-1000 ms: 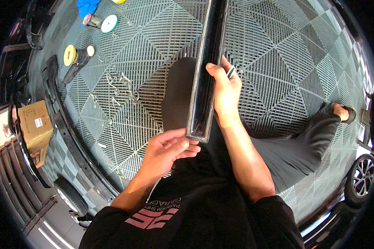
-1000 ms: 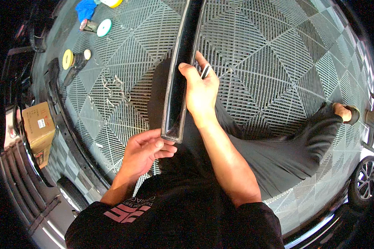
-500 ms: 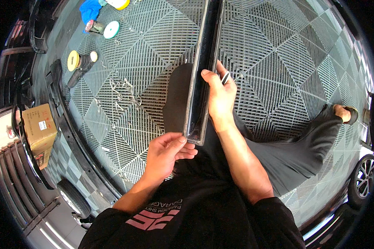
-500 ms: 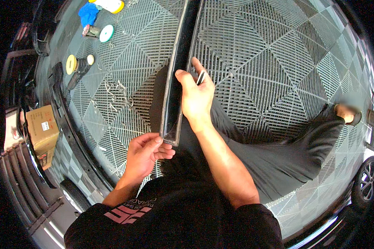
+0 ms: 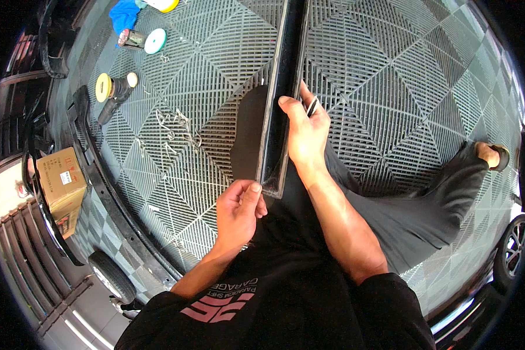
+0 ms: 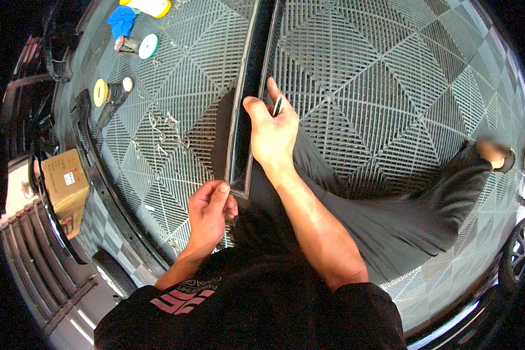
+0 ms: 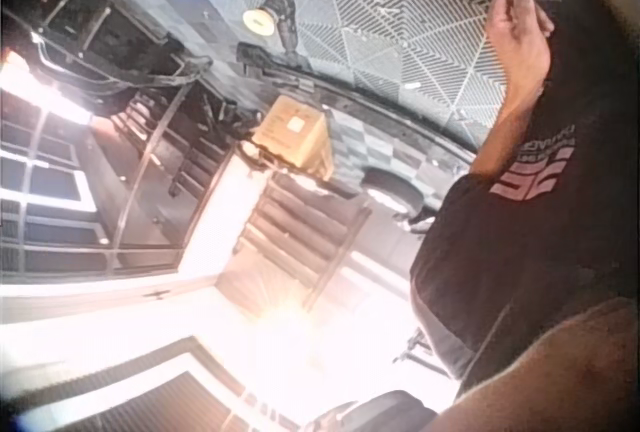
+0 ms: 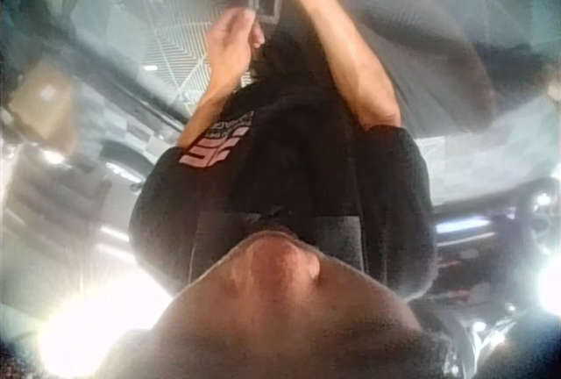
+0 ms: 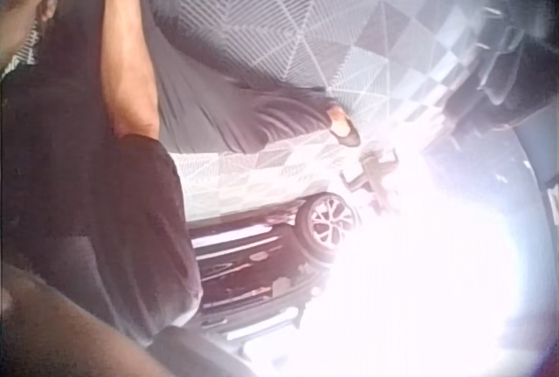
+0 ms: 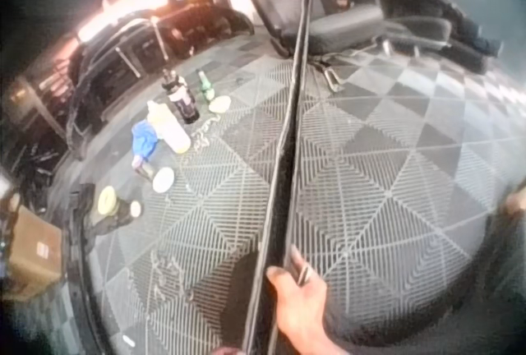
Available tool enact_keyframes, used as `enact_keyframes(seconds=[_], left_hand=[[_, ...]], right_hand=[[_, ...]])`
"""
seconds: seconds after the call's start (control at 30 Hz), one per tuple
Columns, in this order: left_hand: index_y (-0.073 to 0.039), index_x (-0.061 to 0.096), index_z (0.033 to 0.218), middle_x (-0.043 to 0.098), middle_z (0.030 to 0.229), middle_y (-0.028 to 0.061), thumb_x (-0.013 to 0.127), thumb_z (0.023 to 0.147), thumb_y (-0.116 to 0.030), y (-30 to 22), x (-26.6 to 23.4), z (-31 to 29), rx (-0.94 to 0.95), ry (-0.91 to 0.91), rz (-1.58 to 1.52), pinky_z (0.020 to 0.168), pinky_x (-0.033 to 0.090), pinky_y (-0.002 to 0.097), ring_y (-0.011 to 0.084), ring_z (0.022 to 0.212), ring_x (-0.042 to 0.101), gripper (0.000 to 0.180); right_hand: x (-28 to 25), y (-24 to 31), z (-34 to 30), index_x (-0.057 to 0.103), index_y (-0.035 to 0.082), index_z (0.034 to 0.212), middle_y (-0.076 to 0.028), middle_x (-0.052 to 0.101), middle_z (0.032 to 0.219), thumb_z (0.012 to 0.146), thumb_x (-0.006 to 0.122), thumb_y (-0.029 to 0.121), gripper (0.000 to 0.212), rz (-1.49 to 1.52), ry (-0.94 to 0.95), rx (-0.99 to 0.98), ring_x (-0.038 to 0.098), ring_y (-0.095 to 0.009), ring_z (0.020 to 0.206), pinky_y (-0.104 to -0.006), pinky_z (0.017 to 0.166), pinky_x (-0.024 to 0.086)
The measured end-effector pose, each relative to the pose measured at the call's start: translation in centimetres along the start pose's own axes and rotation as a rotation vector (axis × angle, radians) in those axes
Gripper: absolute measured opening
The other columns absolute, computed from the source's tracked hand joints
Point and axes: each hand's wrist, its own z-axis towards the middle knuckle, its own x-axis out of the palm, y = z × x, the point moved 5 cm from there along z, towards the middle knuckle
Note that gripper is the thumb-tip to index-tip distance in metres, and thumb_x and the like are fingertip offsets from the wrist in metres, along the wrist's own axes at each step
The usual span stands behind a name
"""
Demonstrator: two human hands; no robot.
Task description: The person sits on the floor and uses a utility knife to trim excess material along the edge of a long black car part. They hold the part with one hand and carefully scrape and cut along its length with the other.
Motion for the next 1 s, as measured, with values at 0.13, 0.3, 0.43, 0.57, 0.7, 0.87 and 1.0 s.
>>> enact_keyframes(seconds=[0.13,0.3,0.43,0.57,0.7,0.87,1.0], left_hand=[[-0.003,0.056,0.091,0.053,0.066,0.0006,0.057,0.1,-0.028,-0.1,0.3,0.2,0.023,-0.017,-0.005,0.053,0.042,0.0236,0.0095,0.058,0.052,0.027],[-0.003,0.053,0.085,0.05,0.062,-0.0001,0.056,0.101,-0.028,0.1,0.5,0.7,0.08,-0.039,0.004,0.05,0.038,0.0217,0.0069,0.054,0.047,0.03],[-0.003,0.053,0.083,0.052,0.063,0.0007,0.055,0.102,-0.029,0.4,0.3,1.2,0.092,-0.037,0.046,0.051,0.039,0.0222,0.0075,0.055,0.049,0.033],[0.001,0.058,0.093,0.061,0.072,0.0068,0.054,0.102,-0.025,0.4,-0.4,1.6,-0.02,0.031,0.004,0.056,0.045,0.0245,0.0123,0.061,0.056,0.028],[0.006,0.061,0.111,0.069,0.091,0.0158,0.055,0.1,-0.016,0.0,-1.1,1.3,-0.093,0.154,-0.149,0.063,0.056,0.0315,0.0182,0.071,0.065,0.025],[0.006,0.062,0.105,0.068,0.081,0.0124,0.059,0.098,-0.014,-0.1,-1.0,1.4,-0.1,0.13,-0.085,0.058,0.055,0.0294,0.0163,0.063,0.064,0.021],[0.003,0.06,0.095,0.06,0.069,0.0052,0.06,0.098,-0.019,-0.1,-0.6,1.7,-0.026,0.058,0.007,0.05,0.046,0.0246,0.011,0.055,0.054,0.021]], right_hand=[[-0.2,-0.3,0.1,0.043,-0.015,0.137,0.002,0.059,0.078,0.084,0.068,0.016,0.067,-0.029,0.018,-0.008,0.049,-0.004,0.068,-0.0191,0.063,0.043],[-0.1,-0.6,0.2,0.044,-0.015,0.137,0.001,0.06,0.077,0.083,0.068,0.017,0.067,-0.014,0.002,0.005,0.051,-0.005,0.069,-0.0197,0.066,0.044],[-0.1,-1.1,0.4,0.045,-0.015,0.136,-0.001,0.062,0.078,0.082,0.069,0.018,0.068,-0.027,-0.001,-0.003,0.053,-0.006,0.071,-0.0203,0.069,0.046],[-0.4,-0.4,1.2,0.046,-0.015,0.135,-0.012,0.068,0.099,0.082,0.069,0.019,0.067,-0.05,-0.003,-0.032,0.06,-0.012,0.087,-0.0242,0.083,0.048],[0.0,-0.2,1.0,0.046,-0.014,0.136,-0.014,0.068,0.105,0.082,0.069,0.019,0.067,-0.054,0.0,-0.014,0.062,-0.013,0.091,-0.0252,0.087,0.048],[0.0,-0.7,1.0,0.048,-0.014,0.134,-0.014,0.068,0.106,0.081,0.069,0.019,0.066,-0.051,-0.005,0.007,0.061,-0.013,0.093,-0.025,0.089,0.047],[-0.4,-1.0,1.2,0.048,-0.016,0.132,-0.017,0.067,0.11,0.081,0.069,0.021,0.067,-0.099,-0.004,-0.049,0.061,-0.016,0.097,-0.0259,0.092,0.046]])
